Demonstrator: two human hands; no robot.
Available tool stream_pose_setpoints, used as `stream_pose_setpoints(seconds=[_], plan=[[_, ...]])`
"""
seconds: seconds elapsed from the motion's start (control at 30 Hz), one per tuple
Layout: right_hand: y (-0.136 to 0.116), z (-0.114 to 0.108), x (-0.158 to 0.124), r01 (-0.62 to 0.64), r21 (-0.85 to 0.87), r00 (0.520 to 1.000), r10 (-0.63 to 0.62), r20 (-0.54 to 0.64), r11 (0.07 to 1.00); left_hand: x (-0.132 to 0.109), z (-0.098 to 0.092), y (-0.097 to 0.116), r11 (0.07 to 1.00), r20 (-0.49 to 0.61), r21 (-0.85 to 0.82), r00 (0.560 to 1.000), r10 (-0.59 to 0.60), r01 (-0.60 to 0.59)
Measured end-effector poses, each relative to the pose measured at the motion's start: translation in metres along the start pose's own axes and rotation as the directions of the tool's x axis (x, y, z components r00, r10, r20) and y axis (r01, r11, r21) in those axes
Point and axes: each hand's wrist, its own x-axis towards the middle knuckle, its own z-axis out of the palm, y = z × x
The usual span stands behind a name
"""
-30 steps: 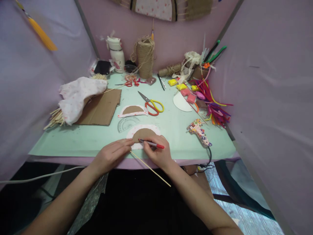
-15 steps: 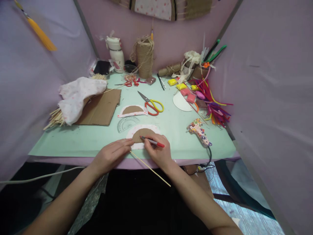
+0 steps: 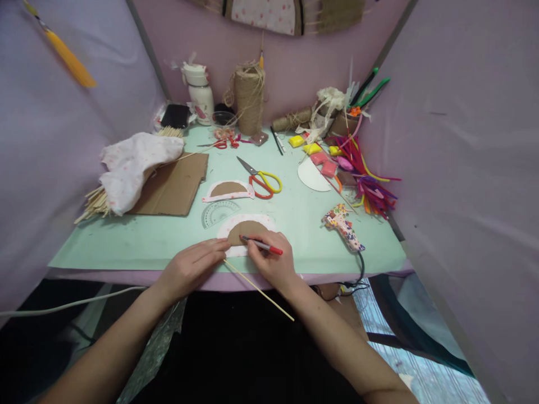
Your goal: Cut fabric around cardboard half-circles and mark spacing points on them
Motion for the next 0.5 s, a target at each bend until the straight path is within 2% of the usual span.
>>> stream_pose_setpoints(seconds=[0.27,0.5], plan=[[0.001,0.0017,0.0003,-0.013,0.016,0.999,0.014,-0.052,1.0,0.0008,-0.0004,0.0007,1.0,-0.009,0.016,1.0,0.009,-0.009],[0.0024,0.0033,-0.0023,-0.11,0.046,0.991,0.113,-0.076,0.993,0.0006,0.0001,0.0009,1.0,-0.02,0.007,1.0,-0.005,0.005]])
